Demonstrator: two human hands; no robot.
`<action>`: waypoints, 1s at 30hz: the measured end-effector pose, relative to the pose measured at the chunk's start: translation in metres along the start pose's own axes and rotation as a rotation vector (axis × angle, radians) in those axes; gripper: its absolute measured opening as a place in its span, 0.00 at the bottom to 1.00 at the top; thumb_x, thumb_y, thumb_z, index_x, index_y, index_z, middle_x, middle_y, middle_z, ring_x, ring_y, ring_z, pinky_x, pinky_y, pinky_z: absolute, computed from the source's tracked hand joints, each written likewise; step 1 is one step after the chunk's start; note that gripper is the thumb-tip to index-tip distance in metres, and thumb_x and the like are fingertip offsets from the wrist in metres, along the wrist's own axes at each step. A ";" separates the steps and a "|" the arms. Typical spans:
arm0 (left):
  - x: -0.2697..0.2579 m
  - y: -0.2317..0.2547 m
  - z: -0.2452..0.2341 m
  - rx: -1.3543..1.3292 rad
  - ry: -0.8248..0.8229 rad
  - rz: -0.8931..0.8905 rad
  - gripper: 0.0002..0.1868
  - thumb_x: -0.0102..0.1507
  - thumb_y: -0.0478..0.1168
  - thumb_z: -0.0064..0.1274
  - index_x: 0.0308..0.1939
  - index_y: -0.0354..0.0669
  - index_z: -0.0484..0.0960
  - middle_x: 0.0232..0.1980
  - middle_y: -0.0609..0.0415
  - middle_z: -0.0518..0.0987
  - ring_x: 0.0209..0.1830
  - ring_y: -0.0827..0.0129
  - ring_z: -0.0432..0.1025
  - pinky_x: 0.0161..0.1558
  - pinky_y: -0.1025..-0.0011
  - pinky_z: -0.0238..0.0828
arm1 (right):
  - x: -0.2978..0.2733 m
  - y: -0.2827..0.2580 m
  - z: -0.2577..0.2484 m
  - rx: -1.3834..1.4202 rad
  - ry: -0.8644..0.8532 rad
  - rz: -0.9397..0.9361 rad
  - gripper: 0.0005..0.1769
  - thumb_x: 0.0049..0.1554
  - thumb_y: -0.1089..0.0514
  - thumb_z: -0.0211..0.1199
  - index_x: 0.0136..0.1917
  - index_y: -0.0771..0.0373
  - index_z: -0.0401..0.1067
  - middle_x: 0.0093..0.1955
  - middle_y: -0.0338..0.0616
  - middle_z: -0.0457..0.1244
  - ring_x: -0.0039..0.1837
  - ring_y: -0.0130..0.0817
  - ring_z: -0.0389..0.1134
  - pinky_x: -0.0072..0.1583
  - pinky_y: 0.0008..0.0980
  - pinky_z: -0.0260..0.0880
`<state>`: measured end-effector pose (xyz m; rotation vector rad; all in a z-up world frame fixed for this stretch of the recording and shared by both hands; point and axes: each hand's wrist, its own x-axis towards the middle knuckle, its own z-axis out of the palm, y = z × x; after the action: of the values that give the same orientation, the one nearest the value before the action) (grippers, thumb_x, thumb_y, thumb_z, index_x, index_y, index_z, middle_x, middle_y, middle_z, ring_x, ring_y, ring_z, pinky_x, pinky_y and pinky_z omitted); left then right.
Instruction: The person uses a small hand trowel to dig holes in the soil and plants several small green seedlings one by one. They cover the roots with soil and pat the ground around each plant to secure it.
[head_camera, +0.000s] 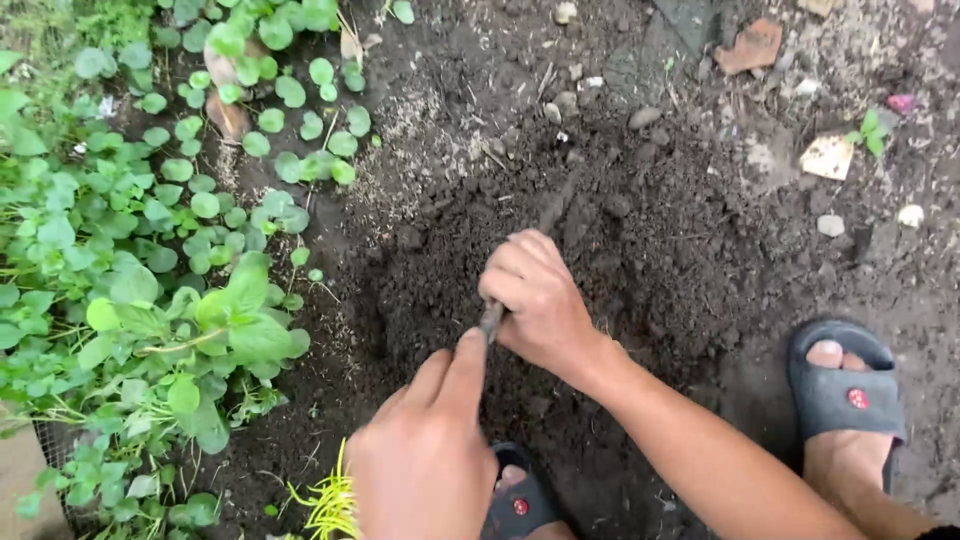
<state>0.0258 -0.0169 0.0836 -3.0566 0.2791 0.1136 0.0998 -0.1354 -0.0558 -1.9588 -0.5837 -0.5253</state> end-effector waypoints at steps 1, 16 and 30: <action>0.014 0.006 0.018 -0.002 0.006 -0.002 0.37 0.44 0.41 0.57 0.60 0.59 0.78 0.39 0.63 0.78 0.20 0.56 0.74 0.18 0.57 0.69 | -0.023 0.021 0.008 -0.002 -0.001 -0.006 0.14 0.48 0.79 0.53 0.32 0.64 0.58 0.35 0.44 0.54 0.40 0.41 0.54 0.50 0.41 0.59; 0.007 0.002 0.000 -0.154 -0.086 0.093 0.33 0.48 0.38 0.56 0.59 0.58 0.81 0.47 0.61 0.83 0.20 0.53 0.76 0.11 0.53 0.67 | -0.019 0.012 -0.018 0.005 -0.184 0.023 0.17 0.51 0.79 0.53 0.33 0.58 0.59 0.36 0.38 0.55 0.38 0.38 0.53 0.48 0.36 0.53; 0.071 0.165 0.127 -0.118 0.373 0.279 0.08 0.48 0.29 0.53 0.29 0.27 0.82 0.29 0.21 0.74 0.11 0.53 0.66 0.12 0.59 0.59 | -0.088 0.078 -0.056 0.174 0.038 0.357 0.10 0.50 0.59 0.77 0.42 0.59 0.77 0.47 0.40 0.71 0.62 0.40 0.70 0.75 0.45 0.55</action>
<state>0.0563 -0.1820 -0.0584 -3.1148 0.7448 -0.4459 0.0704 -0.2328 -0.1380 -1.8285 -0.2371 -0.2771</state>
